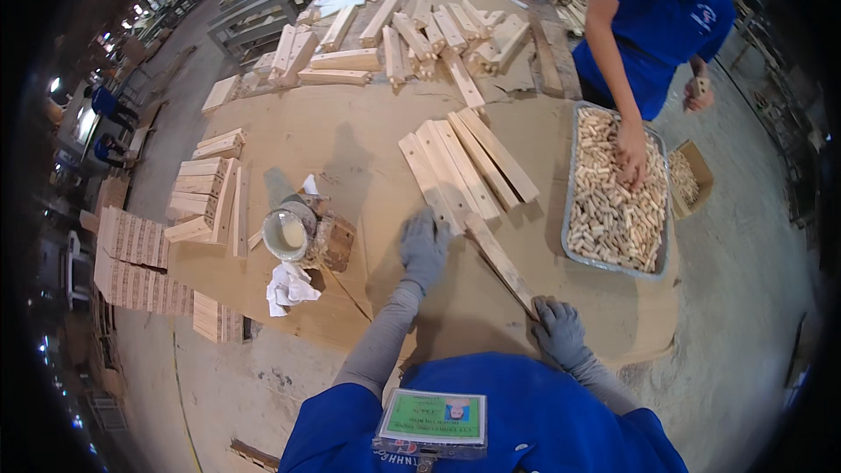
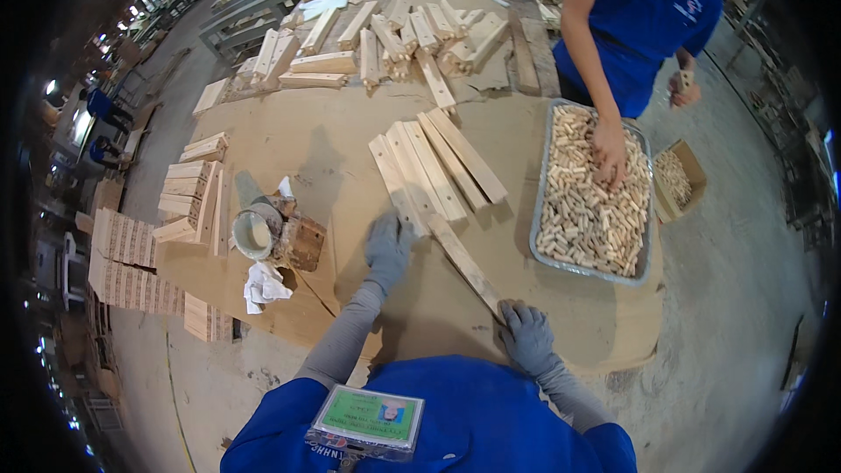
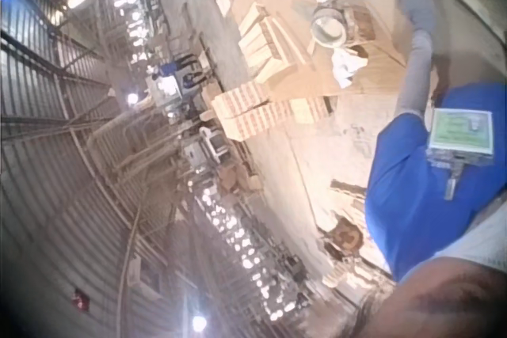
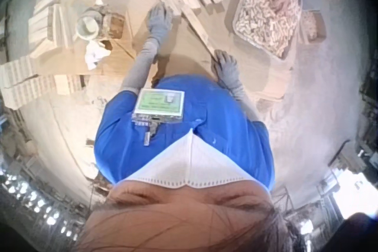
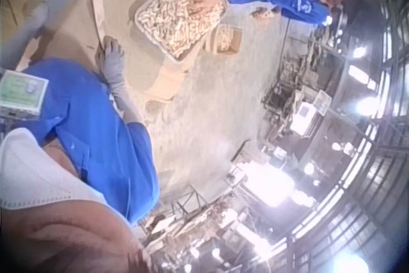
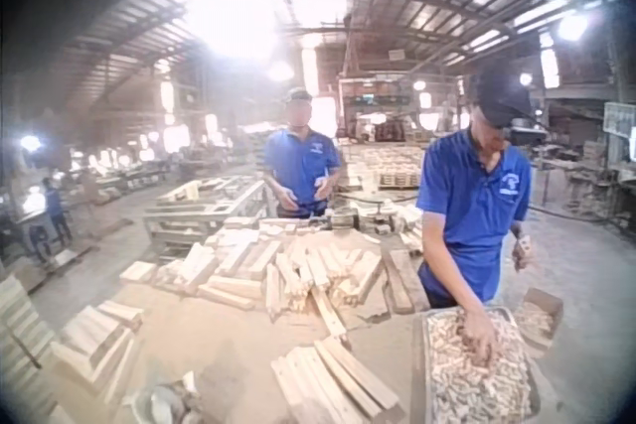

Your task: The person inserts cylindrical wooden dowels into pre-drilled holes on small wooden planks using a wooden mallet to tap them in. They repeatedly pick up planks, insert dowels, and tap them into place while working at a table with other workers nearby.

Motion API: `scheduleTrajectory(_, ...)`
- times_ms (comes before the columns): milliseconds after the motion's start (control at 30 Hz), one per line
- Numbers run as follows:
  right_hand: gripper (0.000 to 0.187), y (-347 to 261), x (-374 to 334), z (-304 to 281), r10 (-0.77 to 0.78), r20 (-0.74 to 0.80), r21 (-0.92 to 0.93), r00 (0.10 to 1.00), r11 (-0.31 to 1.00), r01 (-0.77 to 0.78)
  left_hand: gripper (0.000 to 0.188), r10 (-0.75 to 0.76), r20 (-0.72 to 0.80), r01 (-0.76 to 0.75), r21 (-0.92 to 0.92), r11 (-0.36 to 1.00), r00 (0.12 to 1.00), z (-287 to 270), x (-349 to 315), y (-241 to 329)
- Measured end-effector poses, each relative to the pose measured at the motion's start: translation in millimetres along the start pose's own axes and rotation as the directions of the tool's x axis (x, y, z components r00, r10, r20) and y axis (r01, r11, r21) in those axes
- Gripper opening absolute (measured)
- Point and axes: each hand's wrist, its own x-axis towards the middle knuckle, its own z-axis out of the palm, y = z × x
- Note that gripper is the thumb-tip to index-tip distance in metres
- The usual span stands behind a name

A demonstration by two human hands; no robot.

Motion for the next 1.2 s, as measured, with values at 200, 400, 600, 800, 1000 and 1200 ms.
scheduleTrajectory(200, 0.029, 27, -48, -46, 0.144, 0.11, 0.042, 0.983, 0.988, -0.15, 0.078, -0.177, -0.12, 0.177, -0.007, 0.984, 0.977, 6, 44, 12)
scheduleTrajectory(400, 0.027, 38, -47, -82, 0.427, 0.002, 0.213, 0.904, 0.883, -0.418, 0.075, -0.337, 0.066, 0.339, -0.021, 0.941, 0.939, -1, 69, 12)
scheduleTrajectory(600, 0.023, 59, 17, -96, 0.454, -0.088, 0.331, 0.887, 0.853, -0.403, 0.06, 0.022, 0.427, 0.427, -0.904, -0.028, 0.904, -65, 20, 9)
scheduleTrajectory(800, 0.022, 136, 93, -36, 0.146, 0.11, 0.036, 0.983, 0.988, -0.15, 0.052, 0.277, 0.366, 0.398, -0.915, -0.066, 0.888, -139, -24, 56)
scheduleTrajectory(1000, 0.022, 135, 117, -39, 0.131, 0.276, -0.132, 0.952, 0.986, -0.097, 0.03, 0.009, 0.345, 0.314, -0.863, 0.396, 0.938, -149, -37, 75)
scheduleTrajectory(1200, 0.025, 54, 110, -129, 0.338, 0.253, 0.738, 0.906, 0.539, -0.407, 0.053, 0.349, 0.289, -0.171, -0.498, 0.85, 0.891, -113, -73, 71)
